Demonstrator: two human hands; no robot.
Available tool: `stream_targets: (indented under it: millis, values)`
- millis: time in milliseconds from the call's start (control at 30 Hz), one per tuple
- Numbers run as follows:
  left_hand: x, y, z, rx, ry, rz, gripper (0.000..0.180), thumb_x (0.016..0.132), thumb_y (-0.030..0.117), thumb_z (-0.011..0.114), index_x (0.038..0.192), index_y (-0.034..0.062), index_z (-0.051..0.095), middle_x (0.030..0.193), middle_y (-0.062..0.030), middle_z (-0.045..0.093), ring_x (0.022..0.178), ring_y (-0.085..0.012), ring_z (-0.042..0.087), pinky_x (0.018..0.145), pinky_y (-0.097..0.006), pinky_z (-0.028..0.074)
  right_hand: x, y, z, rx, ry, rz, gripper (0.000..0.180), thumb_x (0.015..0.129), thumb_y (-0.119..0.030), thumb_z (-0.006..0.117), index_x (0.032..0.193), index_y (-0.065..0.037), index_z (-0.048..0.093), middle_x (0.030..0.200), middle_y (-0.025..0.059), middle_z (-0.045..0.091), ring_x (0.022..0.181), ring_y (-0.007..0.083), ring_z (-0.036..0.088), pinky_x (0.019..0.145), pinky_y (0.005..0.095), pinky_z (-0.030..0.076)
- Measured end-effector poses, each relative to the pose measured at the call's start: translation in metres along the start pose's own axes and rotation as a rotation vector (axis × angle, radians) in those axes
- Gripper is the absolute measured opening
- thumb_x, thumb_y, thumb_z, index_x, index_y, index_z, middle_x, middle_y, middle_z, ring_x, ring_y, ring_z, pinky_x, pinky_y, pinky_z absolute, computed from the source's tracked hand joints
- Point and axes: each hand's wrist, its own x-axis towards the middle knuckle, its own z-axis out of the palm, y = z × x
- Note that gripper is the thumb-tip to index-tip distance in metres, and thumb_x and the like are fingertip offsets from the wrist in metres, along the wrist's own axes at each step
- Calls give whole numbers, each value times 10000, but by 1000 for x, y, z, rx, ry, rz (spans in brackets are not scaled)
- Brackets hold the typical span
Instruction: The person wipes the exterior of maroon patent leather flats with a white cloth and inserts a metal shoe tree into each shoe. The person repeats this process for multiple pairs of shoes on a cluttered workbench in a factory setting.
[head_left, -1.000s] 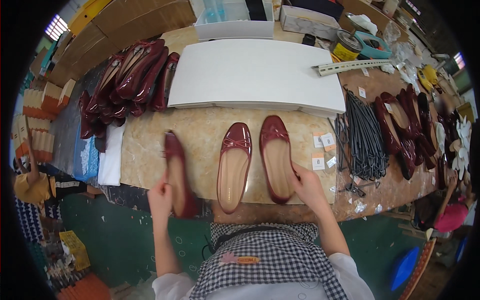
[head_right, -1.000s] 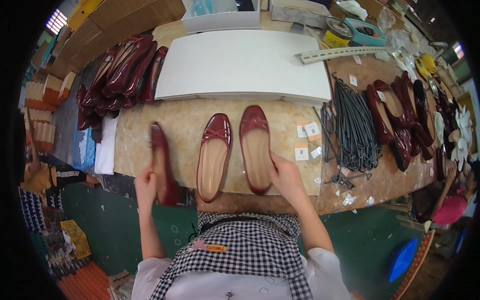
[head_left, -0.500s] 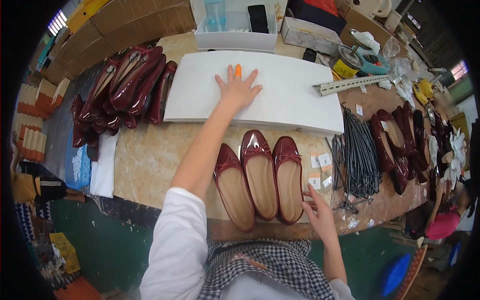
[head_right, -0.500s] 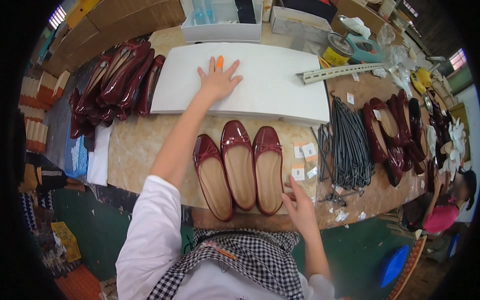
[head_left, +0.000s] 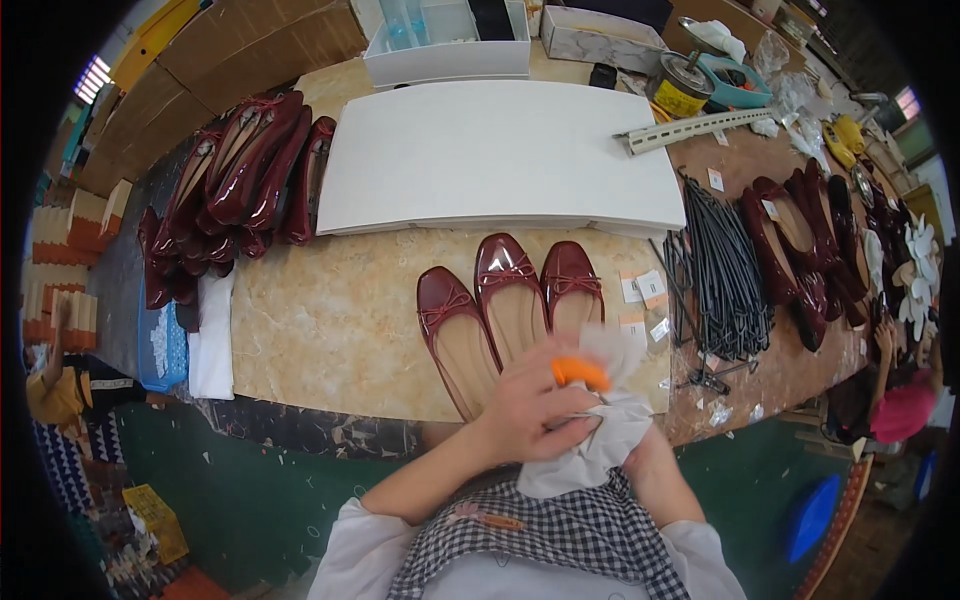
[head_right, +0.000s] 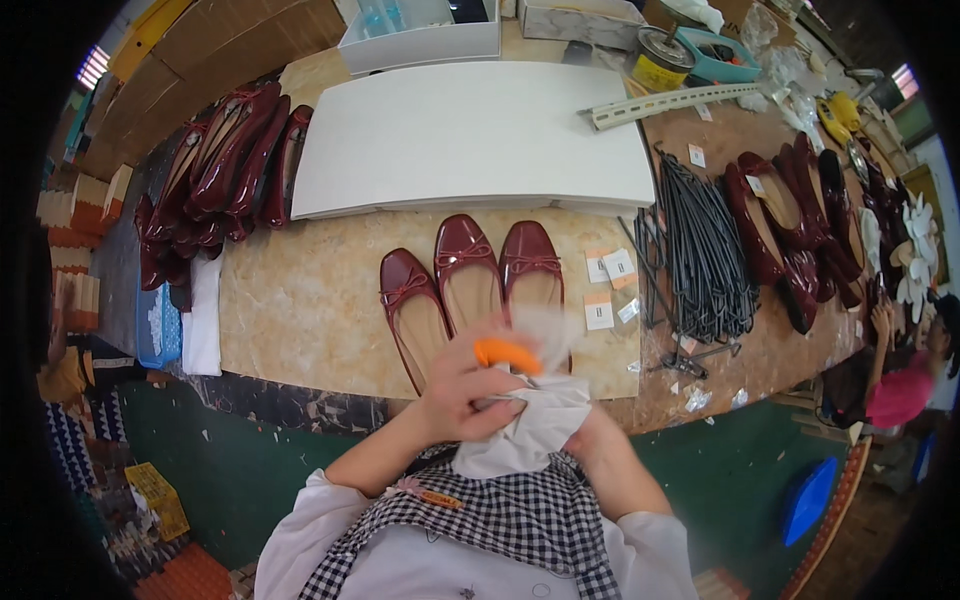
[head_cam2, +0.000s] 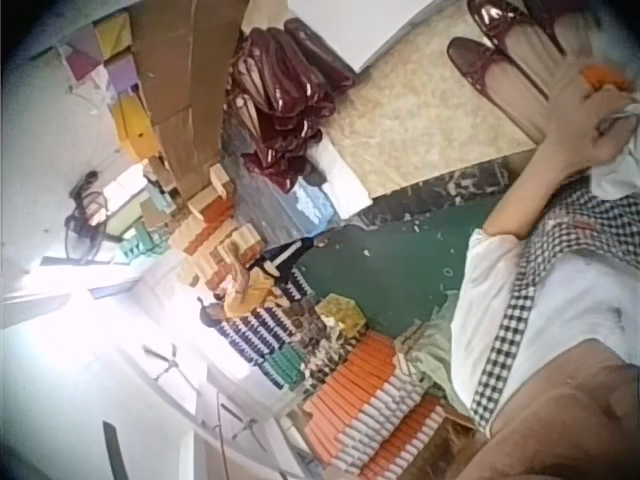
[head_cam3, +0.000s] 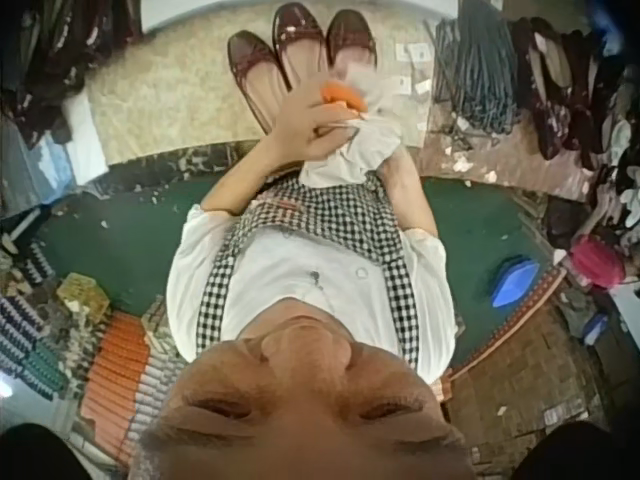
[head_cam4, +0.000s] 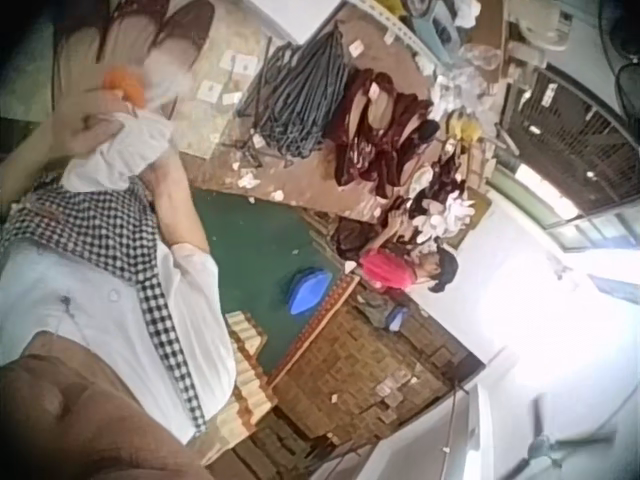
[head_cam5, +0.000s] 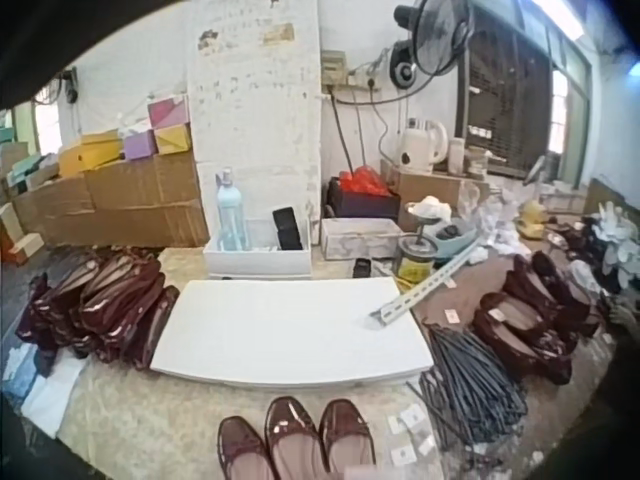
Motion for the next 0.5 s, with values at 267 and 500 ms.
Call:
stream_targets:
  millis: [267,500]
  values:
    - [4,-17,26,-472,356,-815,400,929,167,509,1309,42,500,1169,-162,599,1155,-210,548,1025,-316,376,9,1,-5,-942,34,-676,659,781,-16,675,1394,-12,434,1337,162,543,1293,261,471,999,355,436]
    - [-28,-17,60,471,-458,-256,356,832,306,598,610,34,655,674,-87,635,687,-237,621,787,-356,429,67,0,-28,-1678,112,-997,468,642,-54,714,1106,-46,656,888,118,554,849,275,572,760,363,484]
